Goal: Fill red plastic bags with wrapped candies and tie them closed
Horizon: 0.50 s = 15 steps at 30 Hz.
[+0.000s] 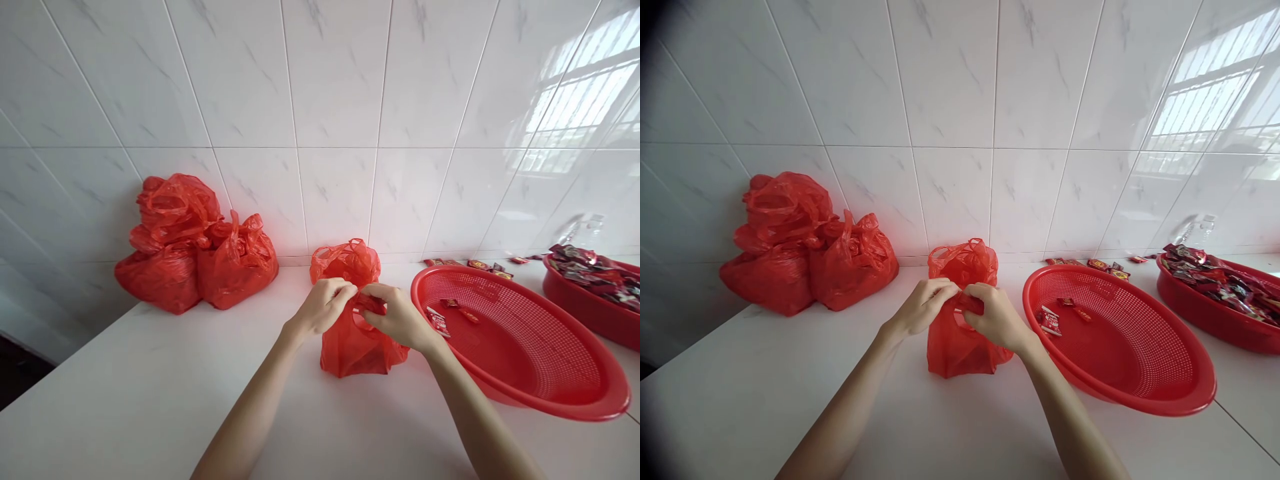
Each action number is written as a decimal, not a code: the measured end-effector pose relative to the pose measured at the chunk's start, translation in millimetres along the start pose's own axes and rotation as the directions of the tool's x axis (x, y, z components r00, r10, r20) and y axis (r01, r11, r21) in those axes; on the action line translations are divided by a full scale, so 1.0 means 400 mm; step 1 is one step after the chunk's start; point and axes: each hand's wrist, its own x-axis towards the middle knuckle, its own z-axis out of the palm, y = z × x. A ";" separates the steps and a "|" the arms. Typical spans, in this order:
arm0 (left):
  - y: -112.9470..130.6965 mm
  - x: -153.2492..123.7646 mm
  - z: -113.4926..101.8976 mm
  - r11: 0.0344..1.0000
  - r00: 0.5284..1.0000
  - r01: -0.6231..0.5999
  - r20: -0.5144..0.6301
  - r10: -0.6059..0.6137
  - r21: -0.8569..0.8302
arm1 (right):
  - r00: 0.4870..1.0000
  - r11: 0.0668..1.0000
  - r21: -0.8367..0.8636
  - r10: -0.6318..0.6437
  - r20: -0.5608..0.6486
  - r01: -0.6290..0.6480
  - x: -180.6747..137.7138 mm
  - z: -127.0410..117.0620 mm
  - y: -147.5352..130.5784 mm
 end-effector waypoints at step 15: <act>-0.039 0.029 0.020 0.677 0.940 0.341 0.243 -0.240 -0.652 | 0.994 0.996 -0.048 -0.084 -0.064 0.081 0.006 -0.004 0.016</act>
